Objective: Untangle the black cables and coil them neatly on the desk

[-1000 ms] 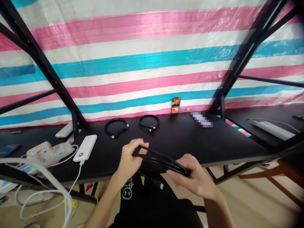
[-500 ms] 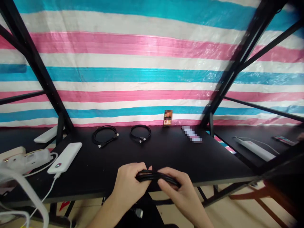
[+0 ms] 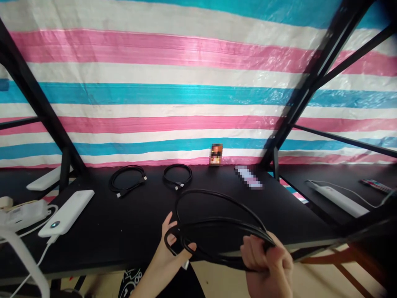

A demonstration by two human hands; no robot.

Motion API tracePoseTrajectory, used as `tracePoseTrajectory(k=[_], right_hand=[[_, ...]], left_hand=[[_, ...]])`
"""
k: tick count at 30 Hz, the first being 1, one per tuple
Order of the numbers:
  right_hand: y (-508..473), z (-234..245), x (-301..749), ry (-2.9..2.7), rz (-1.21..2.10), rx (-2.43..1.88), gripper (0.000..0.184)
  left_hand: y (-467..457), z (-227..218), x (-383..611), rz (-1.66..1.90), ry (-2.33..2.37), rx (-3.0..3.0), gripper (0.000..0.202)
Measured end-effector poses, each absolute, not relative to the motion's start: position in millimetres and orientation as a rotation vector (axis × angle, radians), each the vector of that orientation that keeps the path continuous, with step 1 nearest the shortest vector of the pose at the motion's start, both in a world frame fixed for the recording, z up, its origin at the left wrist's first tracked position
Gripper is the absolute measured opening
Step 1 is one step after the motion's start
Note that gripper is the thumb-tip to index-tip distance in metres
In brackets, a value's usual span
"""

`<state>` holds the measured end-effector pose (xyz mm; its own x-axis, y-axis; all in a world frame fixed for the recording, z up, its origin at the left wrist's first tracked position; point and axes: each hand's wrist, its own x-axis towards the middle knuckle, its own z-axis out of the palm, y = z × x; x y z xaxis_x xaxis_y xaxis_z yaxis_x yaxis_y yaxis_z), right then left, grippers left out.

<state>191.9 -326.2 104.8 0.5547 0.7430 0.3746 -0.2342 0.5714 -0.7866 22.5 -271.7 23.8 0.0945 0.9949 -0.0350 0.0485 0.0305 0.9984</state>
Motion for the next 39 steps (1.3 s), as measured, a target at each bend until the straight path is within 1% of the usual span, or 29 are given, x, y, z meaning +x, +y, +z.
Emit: tracePoseTrajectory(k=[2,5,8,10,13,15,19,23,26,28,29,31,33,34,35,36,38,39], right_hand=[[-319.8,105.4,188.4,-0.721,0.737,-0.709,0.030],[-309.0,99.9,185.6,-0.700,0.866,-0.669,0.030],[-295.3,91.8,182.4,-0.629,1.001,-0.677,0.035],[-284.6,86.3,180.7,-0.575,1.075,-0.717,0.036],[-266.8,76.7,182.4,-0.557,1.181,-0.813,0.039],[-254.3,69.1,186.2,-0.587,1.218,-0.903,0.042],[-229.7,55.7,188.9,-0.680,1.159,-1.108,0.048],[-206.0,50.7,178.5,-0.771,1.093,-1.239,0.054],[-185.8,49.8,172.4,-0.913,1.143,-1.281,0.051],[-170.6,49.6,172.4,-1.028,1.118,-1.339,0.050],[-162.6,49.7,173.2,-1.079,1.083,-1.375,0.052],[-146.6,50.6,174.5,-1.188,0.975,-1.445,0.063],[-131.4,51.5,173.4,-1.352,0.790,-1.511,0.074],[-124.5,51.4,171.6,-1.463,0.684,-1.534,0.074],[-118.3,50.9,169.0,-1.581,0.587,-1.547,0.070],[-112.9,49.7,165.9,-1.696,0.520,-1.548,0.059],[-104.9,45.4,159.2,-1.866,0.497,-1.516,0.034],[-102.4,42.7,156.2,-1.909,0.512,-1.497,0.025]], left_hand=[[-259.8,23.0,25.6,1.099,1.132,1.122,0.087],[-243.7,32.7,25.6,1.214,1.034,0.849,0.081],[-240.0,51.6,26.1,1.338,0.948,0.687,0.089],[-242.5,65.2,26.8,1.327,0.932,0.683,0.089],[-242.1,78.2,24.2,1.256,0.978,0.699,0.078],[-236.0,79.1,20.2,1.218,0.981,0.670,0.075],[-215.2,72.3,17.6,1.195,0.971,0.816,0.062],[-185.6,72.2,21.1,1.193,1.088,0.951,0.062],[-154.9,74.2,13.7,1.166,1.124,0.912,0.044],[-133.6,73.0,3.7,1.124,1.095,0.896,0.039],[-124.2,71.3,-1.6,1.069,1.074,0.902,0.038],[-109.7,65.9,-10.6,0.936,1.039,0.948,0.037],[-101.8,58.5,-16.0,0.826,1.015,1.016,0.038],[-99.8,54.4,-17.3,0.783,1.004,1.050,0.038],[-98.5,50.0,-18.1,0.749,0.989,1.077,0.039],[-97.6,45.8,-18.5,0.724,0.975,1.098,0.040],[-95.9,38.1,-19.0,0.705,0.959,1.122,0.041],[-94.9,35.1,-19.4,0.711,0.960,1.125,0.041]])
